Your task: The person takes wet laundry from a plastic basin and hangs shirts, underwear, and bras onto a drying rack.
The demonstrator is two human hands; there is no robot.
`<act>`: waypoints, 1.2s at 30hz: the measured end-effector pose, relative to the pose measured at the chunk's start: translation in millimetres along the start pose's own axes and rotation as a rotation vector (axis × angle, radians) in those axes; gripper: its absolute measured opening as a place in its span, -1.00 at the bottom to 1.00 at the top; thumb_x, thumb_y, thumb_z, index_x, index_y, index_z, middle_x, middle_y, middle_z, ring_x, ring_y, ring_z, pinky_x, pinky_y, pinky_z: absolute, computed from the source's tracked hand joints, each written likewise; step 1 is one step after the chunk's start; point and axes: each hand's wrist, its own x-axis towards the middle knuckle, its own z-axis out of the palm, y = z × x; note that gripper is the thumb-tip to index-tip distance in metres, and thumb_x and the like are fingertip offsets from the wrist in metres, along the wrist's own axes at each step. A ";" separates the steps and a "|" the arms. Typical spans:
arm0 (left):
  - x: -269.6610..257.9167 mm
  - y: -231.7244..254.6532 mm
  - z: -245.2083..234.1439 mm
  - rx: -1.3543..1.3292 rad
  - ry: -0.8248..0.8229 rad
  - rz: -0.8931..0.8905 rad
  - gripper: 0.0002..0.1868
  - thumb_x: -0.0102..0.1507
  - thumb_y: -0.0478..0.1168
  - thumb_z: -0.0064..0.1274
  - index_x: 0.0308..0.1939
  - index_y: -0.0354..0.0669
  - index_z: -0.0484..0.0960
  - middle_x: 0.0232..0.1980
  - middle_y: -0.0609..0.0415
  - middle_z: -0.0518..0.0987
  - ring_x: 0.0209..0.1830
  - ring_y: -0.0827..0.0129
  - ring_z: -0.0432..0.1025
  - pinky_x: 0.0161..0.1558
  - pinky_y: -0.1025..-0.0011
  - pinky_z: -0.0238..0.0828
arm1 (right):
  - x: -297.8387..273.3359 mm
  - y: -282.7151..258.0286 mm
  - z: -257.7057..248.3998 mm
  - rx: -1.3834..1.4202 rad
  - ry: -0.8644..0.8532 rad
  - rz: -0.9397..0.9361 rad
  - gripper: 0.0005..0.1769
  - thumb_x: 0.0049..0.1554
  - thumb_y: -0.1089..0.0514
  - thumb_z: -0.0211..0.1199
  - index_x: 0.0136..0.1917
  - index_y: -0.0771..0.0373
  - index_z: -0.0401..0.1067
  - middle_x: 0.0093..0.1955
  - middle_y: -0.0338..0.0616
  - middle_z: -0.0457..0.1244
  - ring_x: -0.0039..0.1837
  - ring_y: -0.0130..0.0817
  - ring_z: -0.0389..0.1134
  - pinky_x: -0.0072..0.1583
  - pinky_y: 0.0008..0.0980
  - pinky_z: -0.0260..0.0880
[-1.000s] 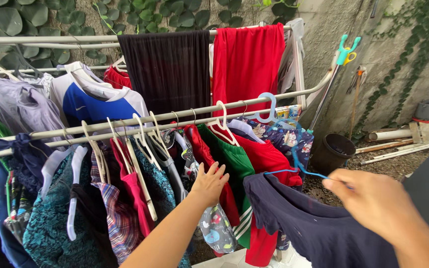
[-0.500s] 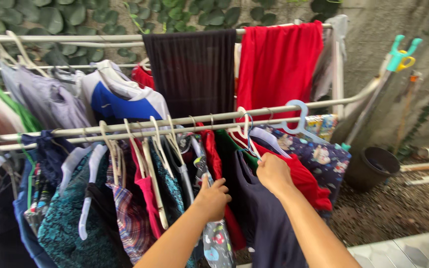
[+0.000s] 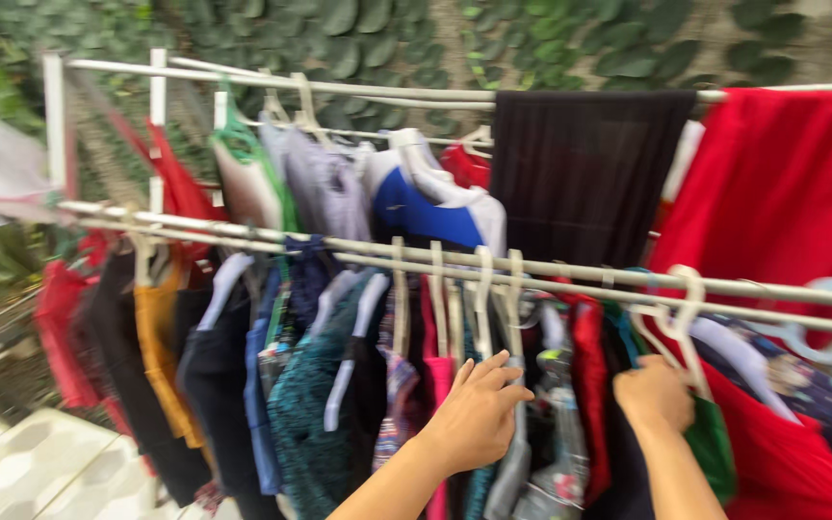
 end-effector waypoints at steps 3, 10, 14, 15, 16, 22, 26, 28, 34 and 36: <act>-31.8 -29.0 -49.5 0.039 0.169 -0.083 -0.65 0.17 -0.42 -0.04 0.01 -0.18 0.67 0.28 -0.13 0.49 0.51 -0.12 0.15 0.42 -0.20 0.01 | -43.2 -69.9 -7.5 0.090 0.257 -0.225 -0.61 0.06 0.13 0.24 0.18 0.13 0.54 0.16 0.18 0.28 0.23 0.18 0.30 0.17 0.12 0.30; -155.8 -91.2 -194.3 0.153 0.397 -0.214 -0.63 0.17 -0.42 0.02 0.05 -0.17 0.66 0.30 -0.22 0.48 0.47 -0.21 0.20 0.39 0.01 0.15 | -235.7 -331.7 -23.7 0.726 -0.098 -0.850 -0.78 0.16 0.27 0.17 0.03 0.09 0.58 -0.02 -0.06 0.32 -0.06 -0.13 0.42 -0.02 -0.23 0.42; -256.6 -137.3 -292.9 0.260 0.467 -0.308 -0.57 0.14 -0.42 0.04 0.10 -0.15 0.65 0.31 -0.23 0.46 0.47 -0.22 0.18 0.38 0.02 0.15 | -338.6 -447.1 -12.3 0.813 -0.344 -0.916 -0.79 0.15 0.27 0.18 -0.01 0.11 0.59 -0.03 -0.12 0.33 -0.16 -0.21 0.40 -0.10 -0.33 0.39; -285.8 -148.0 -316.3 0.322 0.492 -0.355 -0.58 0.13 -0.42 0.05 0.08 -0.15 0.65 0.32 -0.24 0.44 0.47 -0.23 0.16 0.39 0.01 0.13 | -360.6 -474.8 -5.2 0.828 -0.418 -0.929 -0.79 0.17 0.28 0.17 -0.01 0.11 0.59 -0.05 -0.14 0.34 -0.16 -0.25 0.40 -0.09 -0.35 0.37; -317.5 -158.6 -337.3 0.338 0.500 -0.392 -0.58 0.13 -0.42 0.05 0.08 -0.15 0.65 0.32 -0.24 0.44 0.47 -0.23 0.16 0.39 0.01 0.13 | -385.5 -497.7 7.2 0.840 -0.511 -0.942 -0.79 0.19 0.28 0.16 -0.02 0.11 0.60 -0.07 -0.16 0.35 -0.16 -0.29 0.39 -0.08 -0.38 0.36; -467.3 -220.2 -448.1 0.434 0.582 -0.689 -0.65 0.19 -0.39 0.04 0.05 -0.13 0.65 0.37 -0.21 0.41 0.52 -0.20 0.08 0.37 0.02 0.14 | -486.8 -616.6 97.8 1.045 -0.940 -0.901 -0.72 0.20 0.34 0.06 -0.01 0.26 0.60 -0.06 -0.24 0.35 -0.02 -0.47 0.40 0.07 -0.48 0.39; -523.8 -270.7 -486.3 0.427 0.594 -0.816 -0.64 0.20 -0.37 0.05 0.09 -0.10 0.64 0.40 -0.16 0.39 0.54 -0.15 0.04 0.40 0.03 0.10 | -530.9 -681.6 164.9 1.007 -1.146 -0.793 -0.72 0.23 0.31 0.05 0.01 0.31 0.60 -0.01 -0.29 0.36 0.01 -0.50 0.39 0.10 -0.48 0.38; -543.0 -300.7 -500.8 0.421 0.603 -0.848 -0.63 0.20 -0.36 0.05 0.09 -0.10 0.64 0.40 -0.15 0.38 0.55 -0.14 0.04 0.40 0.04 0.10 | -550.0 -715.3 197.2 1.042 -1.337 -0.683 -0.71 0.25 0.30 0.04 0.05 0.29 0.60 -0.04 -0.20 0.39 0.00 -0.48 0.39 0.11 -0.45 0.42; -575.1 -416.0 -556.9 0.406 0.620 -0.933 -0.64 0.23 -0.35 0.05 0.12 -0.10 0.63 0.42 -0.15 0.37 0.55 -0.14 0.03 0.39 0.03 0.09 | -593.7 -843.7 300.9 1.082 -1.443 -0.653 -0.69 0.25 0.32 0.02 0.08 0.34 0.58 -0.03 -0.11 0.43 -0.01 -0.43 0.44 0.09 -0.41 0.45; -581.0 -450.8 -578.3 0.397 0.577 -0.985 -0.63 0.20 -0.35 0.07 0.10 -0.10 0.64 0.40 -0.17 0.36 0.55 -0.12 0.04 0.41 0.04 0.08 | -599.1 -887.8 330.2 1.107 -1.468 -0.608 -0.69 0.23 0.33 0.01 0.07 0.36 0.58 -0.01 -0.12 0.43 -0.01 -0.42 0.45 0.09 -0.41 0.46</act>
